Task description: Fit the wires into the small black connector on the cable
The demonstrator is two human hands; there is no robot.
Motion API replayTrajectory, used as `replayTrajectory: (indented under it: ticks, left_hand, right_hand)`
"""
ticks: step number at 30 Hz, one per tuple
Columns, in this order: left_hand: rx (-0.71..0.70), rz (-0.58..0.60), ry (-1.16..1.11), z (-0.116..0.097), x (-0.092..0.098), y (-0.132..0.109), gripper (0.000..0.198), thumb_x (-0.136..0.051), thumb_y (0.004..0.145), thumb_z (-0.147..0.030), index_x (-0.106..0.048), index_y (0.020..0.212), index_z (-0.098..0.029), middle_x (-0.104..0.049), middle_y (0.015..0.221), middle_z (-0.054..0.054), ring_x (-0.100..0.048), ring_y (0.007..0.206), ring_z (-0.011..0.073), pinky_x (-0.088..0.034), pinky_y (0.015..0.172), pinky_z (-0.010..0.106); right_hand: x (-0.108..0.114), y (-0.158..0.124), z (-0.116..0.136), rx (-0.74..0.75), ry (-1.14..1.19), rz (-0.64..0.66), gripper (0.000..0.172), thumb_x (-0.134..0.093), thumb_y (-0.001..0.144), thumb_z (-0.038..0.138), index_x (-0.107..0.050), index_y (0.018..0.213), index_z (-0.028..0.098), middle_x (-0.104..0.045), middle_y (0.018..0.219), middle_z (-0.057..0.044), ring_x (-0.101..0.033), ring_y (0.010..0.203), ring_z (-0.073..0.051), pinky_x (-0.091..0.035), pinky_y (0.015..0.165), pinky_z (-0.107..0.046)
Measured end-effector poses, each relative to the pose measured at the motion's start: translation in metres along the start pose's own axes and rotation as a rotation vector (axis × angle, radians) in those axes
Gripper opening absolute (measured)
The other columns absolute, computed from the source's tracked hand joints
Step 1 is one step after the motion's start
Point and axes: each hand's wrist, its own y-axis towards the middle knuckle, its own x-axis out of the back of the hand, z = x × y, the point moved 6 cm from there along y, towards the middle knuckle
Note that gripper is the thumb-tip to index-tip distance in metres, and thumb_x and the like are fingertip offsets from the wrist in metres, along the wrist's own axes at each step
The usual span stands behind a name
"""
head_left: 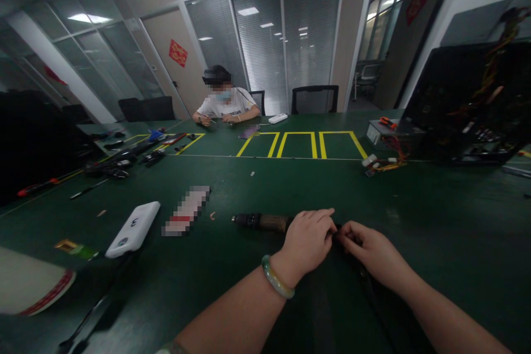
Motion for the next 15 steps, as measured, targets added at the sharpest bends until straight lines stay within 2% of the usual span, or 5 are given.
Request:
replayTrajectory:
  ticks: [7,11,15]
  left_hand:
    - [0.048,-0.029,0.005,0.0012,0.0002,-0.0002,0.024,-0.062,0.082,-0.014,-0.057,0.104,-0.02,-0.049,0.14,0.005,-0.047,0.126,0.0204,-0.042,0.102,0.038]
    - [0.046,-0.026,0.005,0.0023,-0.0008,-0.0002,0.016,-0.062,0.082,-0.016,-0.057,0.097,-0.019,-0.049,0.14,0.006,-0.047,0.127,0.0206,-0.042,0.102,0.038]
    - [0.005,0.006,0.009,0.0008,-0.0011,0.0006,0.011,-0.06,0.084,-0.015,-0.059,0.094,-0.021,-0.054,0.135,0.002,-0.05,0.123,0.019,-0.042,0.102,0.038]
  right_hand:
    - [0.0008,-0.0006,-0.0007,0.008,-0.008,0.001,0.018,-0.049,0.091,0.035,-0.061,0.085,0.024,-0.068,0.074,0.002,-0.062,0.066,-0.016,-0.039,0.059,-0.026]
    - [0.0006,0.0002,-0.0014,0.014,-0.03,-0.008,0.016,-0.049,0.091,0.034,-0.06,0.085,0.024,-0.068,0.074,0.002,-0.062,0.067,-0.016,-0.039,0.06,-0.026]
    - [0.0007,0.001,0.0,0.029,-0.042,-0.021,0.017,-0.049,0.091,0.035,-0.06,0.083,0.024,-0.067,0.072,0.002,-0.062,0.067,-0.016,-0.039,0.062,-0.026]
